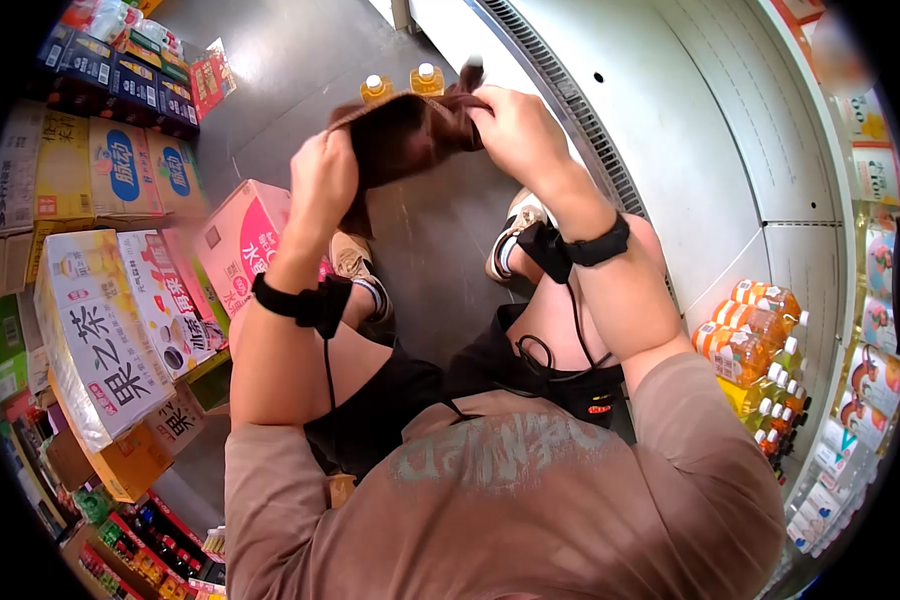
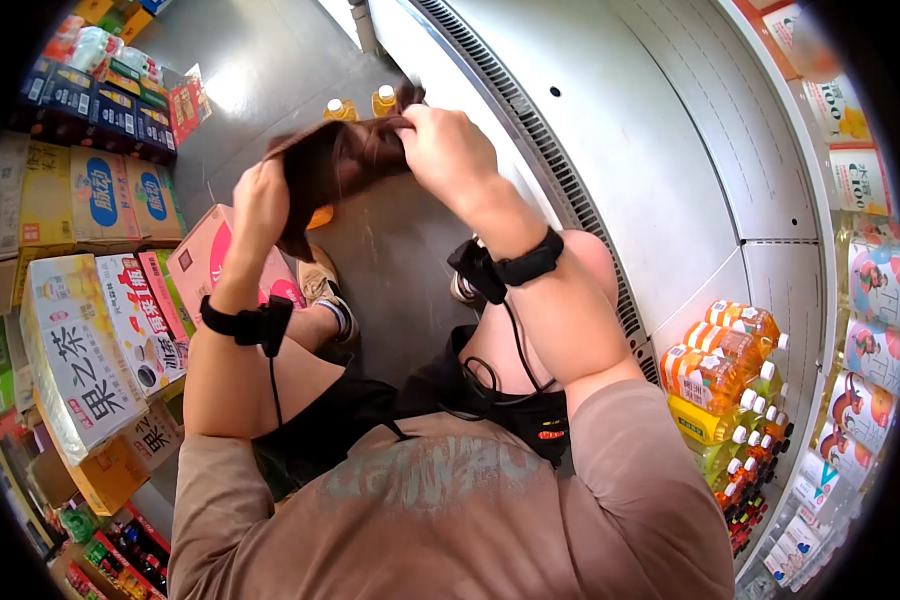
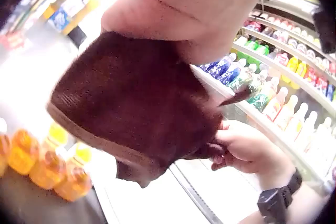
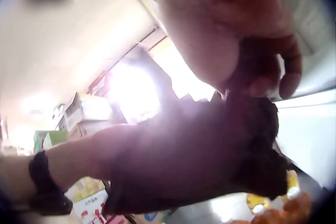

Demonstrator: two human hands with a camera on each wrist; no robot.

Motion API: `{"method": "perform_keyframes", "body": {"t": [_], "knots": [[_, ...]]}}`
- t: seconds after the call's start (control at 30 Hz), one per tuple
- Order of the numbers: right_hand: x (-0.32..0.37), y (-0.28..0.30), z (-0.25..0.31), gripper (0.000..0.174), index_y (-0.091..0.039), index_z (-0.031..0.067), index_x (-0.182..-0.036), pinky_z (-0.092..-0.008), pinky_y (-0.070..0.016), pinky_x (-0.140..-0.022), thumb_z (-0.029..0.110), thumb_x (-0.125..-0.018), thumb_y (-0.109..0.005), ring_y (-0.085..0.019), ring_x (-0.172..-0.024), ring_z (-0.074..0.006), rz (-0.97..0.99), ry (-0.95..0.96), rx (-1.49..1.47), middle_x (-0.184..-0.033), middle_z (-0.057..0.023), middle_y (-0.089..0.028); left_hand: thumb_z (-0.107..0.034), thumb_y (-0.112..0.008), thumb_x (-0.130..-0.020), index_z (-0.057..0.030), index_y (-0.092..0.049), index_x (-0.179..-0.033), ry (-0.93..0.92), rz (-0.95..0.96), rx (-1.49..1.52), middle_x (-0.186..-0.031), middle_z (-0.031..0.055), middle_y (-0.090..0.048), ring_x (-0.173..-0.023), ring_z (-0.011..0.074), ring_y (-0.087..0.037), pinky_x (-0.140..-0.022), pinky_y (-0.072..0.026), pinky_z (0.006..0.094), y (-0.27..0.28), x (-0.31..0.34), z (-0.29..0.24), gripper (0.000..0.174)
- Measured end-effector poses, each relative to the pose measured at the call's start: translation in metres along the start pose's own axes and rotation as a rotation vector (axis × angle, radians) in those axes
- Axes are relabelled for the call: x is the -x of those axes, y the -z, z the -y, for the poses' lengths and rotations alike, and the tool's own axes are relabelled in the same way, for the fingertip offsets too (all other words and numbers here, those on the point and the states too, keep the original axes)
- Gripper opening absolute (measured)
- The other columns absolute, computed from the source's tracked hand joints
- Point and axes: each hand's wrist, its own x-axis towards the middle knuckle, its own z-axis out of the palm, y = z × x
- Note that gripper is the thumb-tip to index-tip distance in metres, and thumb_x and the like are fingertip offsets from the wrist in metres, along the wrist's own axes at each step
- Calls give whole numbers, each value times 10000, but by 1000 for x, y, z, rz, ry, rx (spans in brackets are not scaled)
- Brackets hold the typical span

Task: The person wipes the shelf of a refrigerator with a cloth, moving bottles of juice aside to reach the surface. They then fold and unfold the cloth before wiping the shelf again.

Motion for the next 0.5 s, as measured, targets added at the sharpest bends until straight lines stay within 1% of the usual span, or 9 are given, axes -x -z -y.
{"method": "perform_keyframes", "body": {"t": [0.03, 0.1, 0.13, 0.23, 0.27, 0.3, 0.4, 0.43, 0.5], "knots": [[-2, -1, -4, 150, -670, 83, -977, -436, -532, -686, 188, -913, -585, -660, -805, -388, -169, 35, -59, -896, -158, -697, -204, -422, -973, 59, -647, -982, 174, -33, 241, -887, 283, -630, -847, 404, -615, -772, -482, 410, 8, 8, -32, 346], [-4, 13, 12, 182, -671, 76, -970, -446, -529, -690, 224, -913, -580, -652, -813, -402, -497, 107, -178, -892, -164, -695, -210, -431, -994, 78, -635, -1029, -186, -293, 363, -888, 273, -640, -835, 315, -632, -787, -477, 358, 17, 3, -40, 355], [-8, 14, 4, 176, -676, 74, -957, -445, -524, -686, 217, -907, -585, -649, -808, -403, -449, 125, -161, -876, -170, -690, -263, -447, -979, 62, -643, -951, -167, -332, 270, -845, 271, -637, -816, 353, -625, -775, -479, 385, 20, 5, -46, 381], [-10, 4, -13, 189, -669, 55, -959, -445, -516, -668, 218, -915, -583, -649, -761, -405, -98, 20, -166, -816, -186, -678, -221, -438, -988, 27, -661, -946, 79, -166, 279, -845, 240, -643, -781, 333, -627, -754, -477, 382, 0, -5, -24, 336], [2, 6, 5, 238, -662, 44, -955, -444, -514, -660, 262, -923, -571, -642, -756, -417, -285, 6, -276, -807, -199, -671, -212, -451, -980, 15, -673, -964, 3, -277, 358, -863, 246, -647, -788, 339, -635, -761, -483, 385, 1, 7, -33, 318], [1, 12, 10, 247, -664, 43, -949, -432, -513, -662, 269, -923, -569, -642, -770, -418, -305, -35, -254, -819, -201, -673, -214, -477, -988, 63, -660, -1003, -90, -368, 352, -795, 145, -653, -811, 136, -564, -759, -468, 330, 12, 10, -46, 333], [0, 3, -3, 207, -660, 55, -887, -459, -506, -622, 251, -907, -596, -637, -712, -425, -32, -75, -181, -751, -190, -664, -247, -461, -994, 78, -651, -986, -24, -320, 261, -781, 113, -654, -776, 136, -555, -727, -464, 320, 12, 15, -41, 376], [3, -1, -1, 240, -651, 45, -870, -473, -508, -636, 265, -913, -567, -635, -726, -428, -180, -9, -289, -754, -193, -661, -258, -453, -995, 82, -646, -982, 26, -339, 351, -778, 111, -653, -765, 141, -556, -718, -463, 320, 14, 15, -46, 391], [-1, 14, 17, 234, -654, 47, -886, -472, -512, -684, 259, -911, -560, -641, -782, -419, -285, -115, -165, -797, -195, -668, -267, -437, -997, 86, -640, -977, 118, -308, 435, -780, 111, -654, -744, 153, -558, -709, -464, 320, 14, 8, -46, 408]]}}
